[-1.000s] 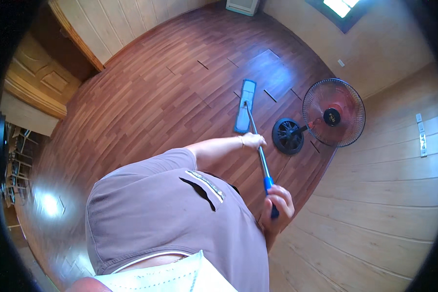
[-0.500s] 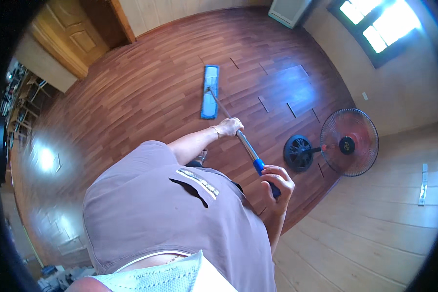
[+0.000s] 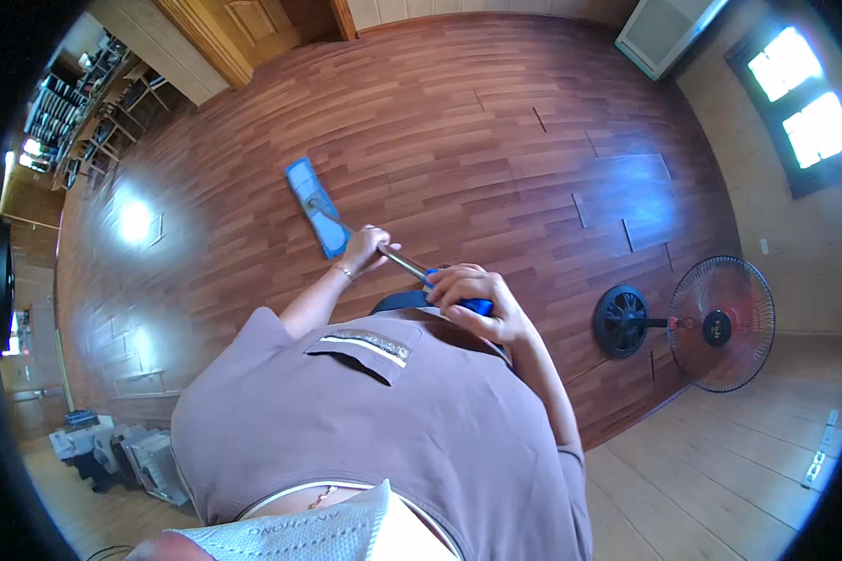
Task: Mopping a large wooden floor using a flat mop.
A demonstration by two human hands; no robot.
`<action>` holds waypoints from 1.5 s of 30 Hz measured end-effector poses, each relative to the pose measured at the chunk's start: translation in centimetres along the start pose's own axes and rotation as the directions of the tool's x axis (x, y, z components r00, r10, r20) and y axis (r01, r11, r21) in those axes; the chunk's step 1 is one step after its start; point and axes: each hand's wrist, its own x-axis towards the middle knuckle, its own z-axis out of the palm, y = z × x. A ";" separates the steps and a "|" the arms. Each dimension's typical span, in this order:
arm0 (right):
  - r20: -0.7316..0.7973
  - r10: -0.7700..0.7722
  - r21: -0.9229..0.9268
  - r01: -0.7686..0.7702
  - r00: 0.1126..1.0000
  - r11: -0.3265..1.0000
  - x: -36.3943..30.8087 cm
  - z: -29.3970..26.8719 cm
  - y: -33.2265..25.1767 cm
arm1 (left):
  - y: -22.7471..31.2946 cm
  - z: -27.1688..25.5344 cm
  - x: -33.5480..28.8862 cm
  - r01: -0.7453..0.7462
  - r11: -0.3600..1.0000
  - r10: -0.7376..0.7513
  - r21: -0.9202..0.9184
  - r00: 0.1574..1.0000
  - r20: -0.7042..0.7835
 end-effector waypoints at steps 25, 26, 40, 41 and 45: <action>-0.460 0.061 -0.065 -0.102 0.886 0.993 -14.8 2.5 -11.6 | 15.4 5.1 1.1 -0.122 0.987 0.149 -0.109 0.943 0.298; -0.467 0.041 -0.139 -0.119 0.883 0.983 -16.3 2.8 -12.3 | 16.8 6.1 1.7 -0.149 0.977 0.189 -0.152 0.934 0.302; -0.880 -0.169 -0.445 -0.650 0.443 0.616 -26.4 16.7 -19.6 | 37.4 16.3 3.6 -0.573 0.655 0.747 -0.492 0.393 0.536; -0.883 -0.203 -0.460 -0.688 0.424 0.562 -26.6 17.5 -19.9 | 38.6 16.0 3.2 -0.588 0.622 0.773 -0.518 0.353 0.527; -0.837 -0.321 -0.547 -0.709 0.444 0.445 -27.4 19.9 -21.6 | 41.6 15.9 1.6 -0.611 0.514 0.837 -0.602 0.201 0.510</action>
